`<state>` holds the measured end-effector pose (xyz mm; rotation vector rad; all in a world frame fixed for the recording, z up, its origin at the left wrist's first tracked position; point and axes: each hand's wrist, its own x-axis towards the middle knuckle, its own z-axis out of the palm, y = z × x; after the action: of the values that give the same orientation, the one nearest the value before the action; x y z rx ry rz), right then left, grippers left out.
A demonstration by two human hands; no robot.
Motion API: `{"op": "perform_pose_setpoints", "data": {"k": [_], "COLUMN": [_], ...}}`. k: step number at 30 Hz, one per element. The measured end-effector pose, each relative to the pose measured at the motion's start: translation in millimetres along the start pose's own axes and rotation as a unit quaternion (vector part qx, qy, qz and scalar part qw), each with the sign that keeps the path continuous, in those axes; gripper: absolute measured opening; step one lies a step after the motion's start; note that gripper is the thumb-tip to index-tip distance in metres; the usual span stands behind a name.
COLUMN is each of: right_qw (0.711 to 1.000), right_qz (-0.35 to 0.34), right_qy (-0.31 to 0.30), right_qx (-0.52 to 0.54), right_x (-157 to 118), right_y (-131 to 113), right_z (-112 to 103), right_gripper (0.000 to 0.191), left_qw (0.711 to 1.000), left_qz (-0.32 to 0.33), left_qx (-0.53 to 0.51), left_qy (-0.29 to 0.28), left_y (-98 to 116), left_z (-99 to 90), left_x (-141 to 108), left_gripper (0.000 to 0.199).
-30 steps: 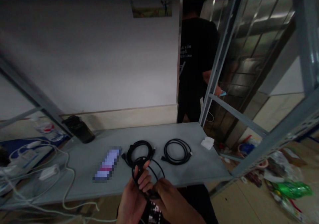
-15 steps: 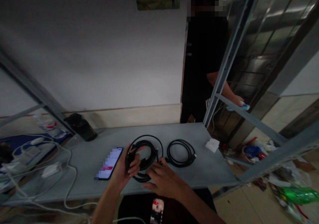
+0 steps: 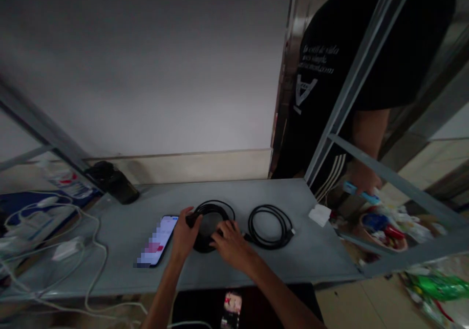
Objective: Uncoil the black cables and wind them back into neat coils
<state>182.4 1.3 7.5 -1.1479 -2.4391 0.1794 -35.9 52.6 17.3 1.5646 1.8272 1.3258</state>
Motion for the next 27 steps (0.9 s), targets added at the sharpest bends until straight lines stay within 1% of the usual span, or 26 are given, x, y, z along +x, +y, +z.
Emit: {"op": "perform_pose_setpoints", "data": {"k": [1,3,7,9,12,14,18,22,24,26,27], "right_qw": [1.000,1.000,0.999,0.999,0.999,0.999,0.999,0.997,0.994,0.989,0.986], "right_qz": [0.002,-0.002,-0.004,-0.003,-0.021,-0.021,0.009,0.025,0.035,0.041,0.039], "right_qy": [0.003,0.005,0.005,0.006,0.005,0.007,0.027,0.071,0.101,0.136,0.151], "right_qx": [0.004,0.013,0.031,0.035,0.041,0.043,0.030,0.025,0.031,0.050,0.065], "right_x": [-0.4,-1.1,-2.0,-2.9,-6.0,-8.6,-11.3,-17.4,-31.4,-57.2,-74.0], "right_y": [0.2,0.6,2.6,3.9,5.3,5.4,4.1,-2.2,-10.2,-22.0,-28.9], "right_z": [2.0,5.2,11.0,13.0,13.5,12.9,11.5,5.0,1.2,1.0,3.0], "right_gripper": [0.025,0.031,0.046,0.049,0.063,0.067,0.060,0.054,0.052,0.048,0.042], "left_qw": [0.999,0.996,0.993,0.992,0.990,0.989,0.988,0.989,0.990,0.990,0.990], "left_qz": [0.033,0.074,0.099,0.107,0.121,0.129,0.135,0.137,0.134,0.128,0.127], "left_qx": [0.031,0.058,0.067,0.070,0.070,0.078,0.074,0.051,0.048,0.049,0.051], "left_qy": [0.005,0.006,0.003,0.005,0.005,0.010,0.012,0.007,0.012,0.016,0.023], "left_y": [-6.6,-17.8,-30.7,-31.8,-28.5,-25.3,-22.0,-25.0,-26.2,-24.7,-22.6], "left_z": [1.7,4.7,8.0,8.8,10.1,11.3,12.0,8.6,6.3,4.3,3.5], "left_x": [-0.3,-2.4,-9.4,-13.0,-18.7,-22.8,-30.0,-32.9,-32.3,-31.4,-31.5], "left_gripper": [0.059,0.055,0.050,0.045,0.040,0.038,0.039,0.040,0.037,0.037,0.038]}}
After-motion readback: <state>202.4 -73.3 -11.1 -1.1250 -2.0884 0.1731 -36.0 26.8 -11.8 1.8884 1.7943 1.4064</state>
